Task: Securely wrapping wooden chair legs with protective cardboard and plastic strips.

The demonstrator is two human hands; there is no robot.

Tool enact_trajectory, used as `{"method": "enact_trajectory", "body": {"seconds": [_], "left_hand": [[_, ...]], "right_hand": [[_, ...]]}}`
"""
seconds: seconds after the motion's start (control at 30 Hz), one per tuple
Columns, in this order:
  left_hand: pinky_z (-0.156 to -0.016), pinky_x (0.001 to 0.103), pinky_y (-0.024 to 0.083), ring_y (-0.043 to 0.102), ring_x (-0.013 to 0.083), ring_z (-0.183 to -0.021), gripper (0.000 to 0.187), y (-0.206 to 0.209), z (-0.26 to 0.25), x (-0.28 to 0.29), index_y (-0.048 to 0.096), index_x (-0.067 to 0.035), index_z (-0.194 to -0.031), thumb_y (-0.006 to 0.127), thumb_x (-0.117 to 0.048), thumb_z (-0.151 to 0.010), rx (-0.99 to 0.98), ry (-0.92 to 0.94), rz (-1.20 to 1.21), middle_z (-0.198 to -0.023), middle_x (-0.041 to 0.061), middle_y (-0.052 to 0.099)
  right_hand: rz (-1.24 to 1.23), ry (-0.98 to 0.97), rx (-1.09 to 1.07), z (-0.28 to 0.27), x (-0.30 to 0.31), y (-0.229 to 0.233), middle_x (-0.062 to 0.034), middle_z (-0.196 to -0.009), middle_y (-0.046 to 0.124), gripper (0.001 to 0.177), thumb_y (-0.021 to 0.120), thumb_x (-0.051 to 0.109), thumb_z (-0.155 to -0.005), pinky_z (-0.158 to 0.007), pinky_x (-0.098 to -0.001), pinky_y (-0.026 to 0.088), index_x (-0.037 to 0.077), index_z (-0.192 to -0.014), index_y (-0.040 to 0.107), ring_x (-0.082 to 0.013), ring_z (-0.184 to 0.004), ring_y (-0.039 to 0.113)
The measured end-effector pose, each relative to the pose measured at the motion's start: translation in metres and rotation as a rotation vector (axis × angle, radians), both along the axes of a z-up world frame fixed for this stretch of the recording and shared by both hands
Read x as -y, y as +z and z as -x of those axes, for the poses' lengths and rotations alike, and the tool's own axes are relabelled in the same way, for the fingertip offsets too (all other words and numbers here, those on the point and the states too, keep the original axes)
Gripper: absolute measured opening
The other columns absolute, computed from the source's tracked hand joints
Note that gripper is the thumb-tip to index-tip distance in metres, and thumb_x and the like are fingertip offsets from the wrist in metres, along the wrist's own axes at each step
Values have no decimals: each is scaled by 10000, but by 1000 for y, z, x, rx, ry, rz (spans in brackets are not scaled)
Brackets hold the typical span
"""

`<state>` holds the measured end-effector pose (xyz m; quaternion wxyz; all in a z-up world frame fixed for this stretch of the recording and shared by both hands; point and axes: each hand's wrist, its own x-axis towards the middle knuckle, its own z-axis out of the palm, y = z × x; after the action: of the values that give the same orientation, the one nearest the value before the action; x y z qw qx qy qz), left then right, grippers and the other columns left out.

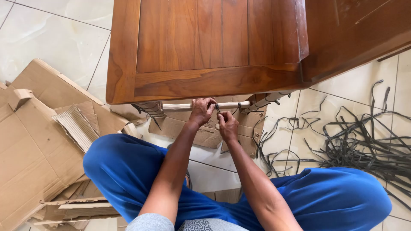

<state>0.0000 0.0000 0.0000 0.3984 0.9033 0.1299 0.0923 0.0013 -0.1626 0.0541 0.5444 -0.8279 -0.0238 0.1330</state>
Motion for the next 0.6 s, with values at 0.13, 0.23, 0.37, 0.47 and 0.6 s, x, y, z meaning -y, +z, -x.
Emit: {"method": "enact_trajectory", "body": {"seconds": [0.13, 0.23, 0.37, 0.47, 0.6], "left_hand": [[-1066, 432, 353, 641, 219, -1123, 101, 3, 2, 0, 733, -286, -988, 692, -240, -908, 18, -9, 5, -1068, -29, 737], [-1063, 441, 360, 640, 224, -1126, 100, 6, 1, 1, 733, -282, -980, 700, -232, -900, 35, -12, 5, -1072, -31, 737], [-1066, 450, 360, 640, 221, -1135, 109, 7, 0, 0, 727, -289, -987, 699, -230, -899, 39, -12, 12, -1088, -40, 737], [-1101, 486, 327, 632, 261, -1146, 142, 20, 2, 2, 723, -258, -985, 761, -346, -881, 44, 3, 31, -1107, 1, 740], [-1114, 481, 299, 607, 221, -1175, 176, 7, -2, 4, 708, -292, -975, 794, -334, -827, 44, -2, -6, -1130, -54, 724]], "right_hand": [[21, 14, 7, 5, 2, 4, -62, -776, 759, 99, 700, 187, -962, -684, -335, 575, 145, -1020, 767, -175, -693, 723], [29, 21, 9, 9, 5, 6, -73, -773, 758, 105, 704, 193, -964, -684, -346, 574, 127, -1023, 760, -185, -690, 720], [46, 84, 47, 13, 17, -8, -116, -782, 764, 100, 710, 165, -959, -697, -365, 590, 104, -1019, 761, -235, -721, 746], [102, 121, 48, 20, 31, -12, -110, -806, 775, 106, 716, 189, -950, -718, -394, 604, 146, -1021, 782, -283, -785, 767], [213, 152, 84, 22, 56, -16, -134, -848, 779, 126, 724, 229, -931, -764, -457, 605, 161, -1020, 781, -354, -861, 758]]}}
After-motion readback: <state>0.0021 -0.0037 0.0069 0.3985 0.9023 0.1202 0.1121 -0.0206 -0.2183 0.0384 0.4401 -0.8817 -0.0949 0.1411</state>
